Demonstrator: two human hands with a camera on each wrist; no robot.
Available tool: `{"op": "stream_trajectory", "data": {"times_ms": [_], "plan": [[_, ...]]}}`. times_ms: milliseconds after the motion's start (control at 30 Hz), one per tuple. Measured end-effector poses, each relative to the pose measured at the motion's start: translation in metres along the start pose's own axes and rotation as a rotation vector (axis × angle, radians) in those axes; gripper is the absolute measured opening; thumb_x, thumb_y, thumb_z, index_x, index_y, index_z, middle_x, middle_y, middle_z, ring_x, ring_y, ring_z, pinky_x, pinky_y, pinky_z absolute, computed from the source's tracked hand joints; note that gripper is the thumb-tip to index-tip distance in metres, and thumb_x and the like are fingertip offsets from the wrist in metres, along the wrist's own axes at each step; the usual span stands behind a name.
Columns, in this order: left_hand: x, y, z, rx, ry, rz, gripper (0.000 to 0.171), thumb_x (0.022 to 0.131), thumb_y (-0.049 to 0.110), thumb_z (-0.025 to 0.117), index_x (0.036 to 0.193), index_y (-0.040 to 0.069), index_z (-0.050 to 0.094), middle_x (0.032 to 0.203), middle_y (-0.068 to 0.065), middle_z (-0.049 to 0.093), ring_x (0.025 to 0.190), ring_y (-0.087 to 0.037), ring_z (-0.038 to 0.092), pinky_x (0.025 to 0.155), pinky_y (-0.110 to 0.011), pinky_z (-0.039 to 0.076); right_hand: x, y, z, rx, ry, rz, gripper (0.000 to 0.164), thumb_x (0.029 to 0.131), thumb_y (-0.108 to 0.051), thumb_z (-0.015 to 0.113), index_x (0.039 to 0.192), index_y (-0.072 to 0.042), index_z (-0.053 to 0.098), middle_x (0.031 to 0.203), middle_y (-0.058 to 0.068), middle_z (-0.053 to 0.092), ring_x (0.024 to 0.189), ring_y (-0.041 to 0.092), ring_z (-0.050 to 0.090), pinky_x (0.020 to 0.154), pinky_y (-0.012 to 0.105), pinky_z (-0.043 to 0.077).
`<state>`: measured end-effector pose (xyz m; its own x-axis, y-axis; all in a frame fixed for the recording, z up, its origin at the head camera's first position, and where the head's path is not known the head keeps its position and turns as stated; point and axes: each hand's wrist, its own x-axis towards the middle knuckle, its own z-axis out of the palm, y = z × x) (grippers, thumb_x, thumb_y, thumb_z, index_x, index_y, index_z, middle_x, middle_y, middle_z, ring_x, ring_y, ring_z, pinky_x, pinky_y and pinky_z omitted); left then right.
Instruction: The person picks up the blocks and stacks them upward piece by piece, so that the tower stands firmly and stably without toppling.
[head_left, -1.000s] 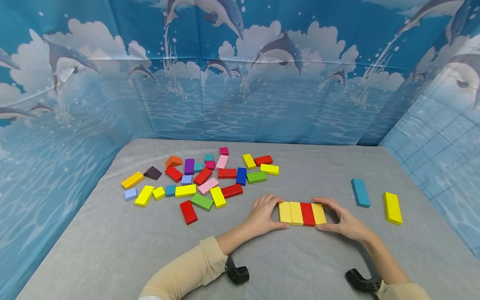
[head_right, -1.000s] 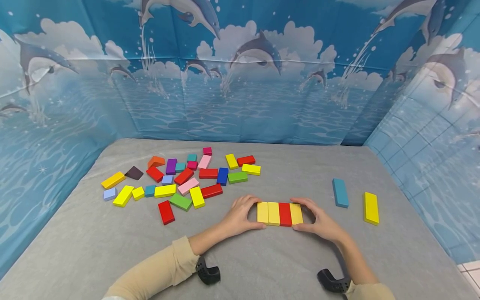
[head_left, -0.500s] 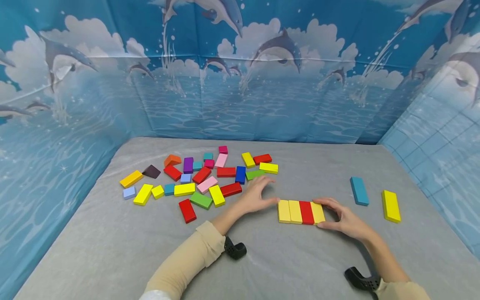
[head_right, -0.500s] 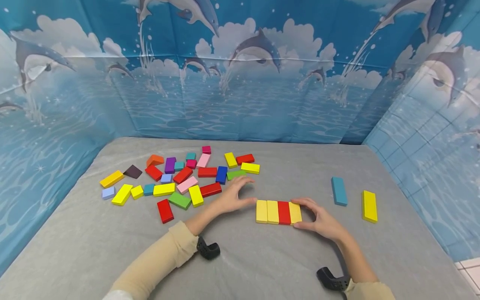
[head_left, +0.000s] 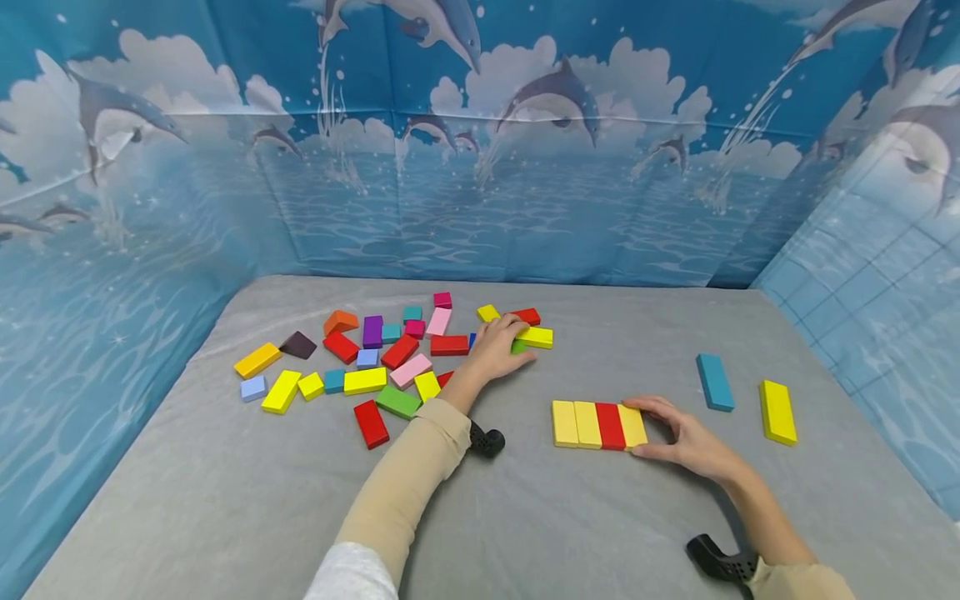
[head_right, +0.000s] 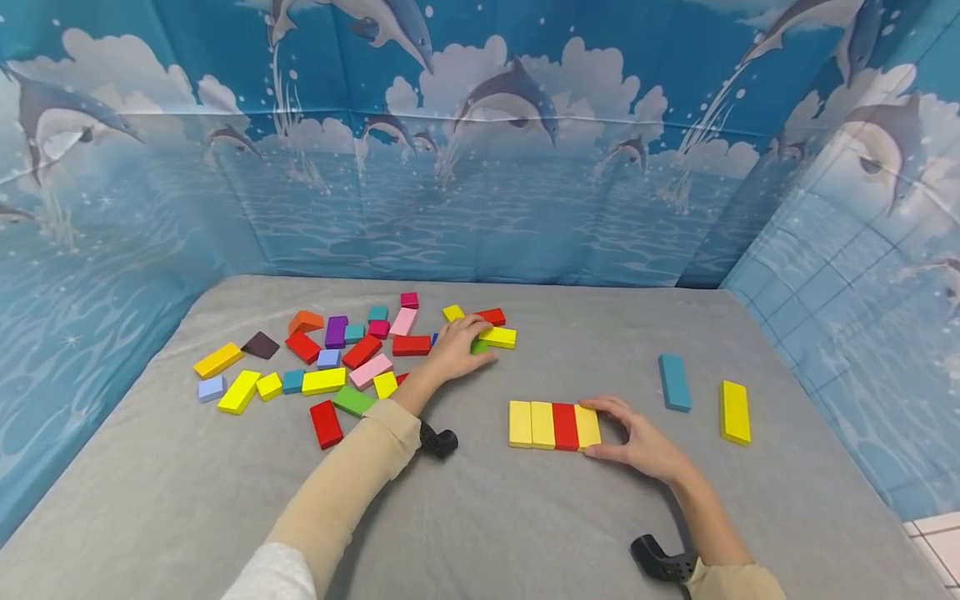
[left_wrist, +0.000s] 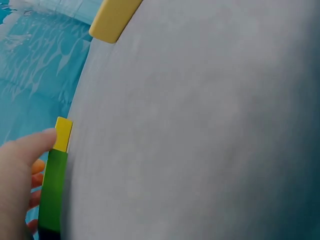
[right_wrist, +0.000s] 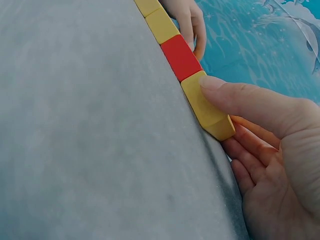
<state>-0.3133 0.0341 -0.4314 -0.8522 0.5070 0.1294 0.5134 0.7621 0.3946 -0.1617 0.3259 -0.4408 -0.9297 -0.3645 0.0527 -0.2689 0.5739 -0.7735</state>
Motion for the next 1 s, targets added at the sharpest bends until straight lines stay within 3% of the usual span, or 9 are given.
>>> {"op": "stream_trajectory", "data": {"times_ms": [167, 333, 700, 800, 1000], "plan": [[0.005, 0.003, 0.004, 0.052, -0.002, -0.046, 0.056, 0.087, 0.046, 0.056, 0.133, 0.015, 0.047, 0.130, -0.003, 0.043, 0.121, -0.017, 0.037, 0.103, -0.040, 0.025, 0.001, -0.001, 0.000, -0.003, 0.007, -0.002, 0.058, 0.078, -0.023, 0.073, 0.130, -0.013, 0.048, 0.132, 0.011, 0.043, 0.112, -0.004, 0.034, 0.091, 0.009, 0.029], [0.006, 0.004, 0.005, 0.012, 0.006, -0.079, 0.052, 0.085, 0.042, 0.060, 0.129, 0.016, 0.051, 0.125, -0.003, 0.045, 0.117, -0.018, 0.039, 0.102, -0.038, 0.025, 0.001, 0.000, 0.000, -0.017, 0.009, -0.012, 0.060, 0.077, -0.023, 0.073, 0.130, -0.012, 0.048, 0.132, 0.011, 0.043, 0.112, -0.004, 0.034, 0.091, 0.008, 0.028], [0.003, 0.007, 0.005, -0.065, 0.029, -0.072, 0.040, 0.086, 0.035, 0.063, 0.120, 0.017, 0.059, 0.115, 0.000, 0.055, 0.109, -0.016, 0.047, 0.101, -0.039, 0.026, -0.001, 0.005, 0.000, -0.051, 0.044, -0.072, 0.063, 0.074, -0.019, 0.076, 0.129, -0.007, 0.048, 0.125, 0.012, 0.045, 0.109, 0.000, 0.038, 0.090, 0.005, 0.028], [0.002, 0.008, 0.005, -0.079, 0.037, -0.053, 0.040, 0.085, 0.036, 0.063, 0.119, 0.014, 0.060, 0.113, -0.001, 0.056, 0.109, -0.015, 0.047, 0.100, -0.037, 0.028, -0.001, 0.005, 0.000, -0.050, 0.038, -0.066, 0.062, 0.074, -0.019, 0.076, 0.129, -0.007, 0.048, 0.126, 0.012, 0.045, 0.109, 0.000, 0.038, 0.090, 0.005, 0.028], [0.001, 0.022, 0.008, -0.152, 0.043, 0.049, 0.040, 0.085, 0.033, 0.063, 0.117, 0.010, 0.060, 0.107, -0.003, 0.054, 0.101, -0.016, 0.047, 0.091, -0.029, 0.038, -0.001, 0.005, -0.002, -0.053, 0.029, -0.037, 0.061, 0.074, -0.018, 0.076, 0.129, -0.008, 0.049, 0.127, 0.011, 0.044, 0.109, 0.002, 0.038, 0.090, 0.006, 0.029]]}}
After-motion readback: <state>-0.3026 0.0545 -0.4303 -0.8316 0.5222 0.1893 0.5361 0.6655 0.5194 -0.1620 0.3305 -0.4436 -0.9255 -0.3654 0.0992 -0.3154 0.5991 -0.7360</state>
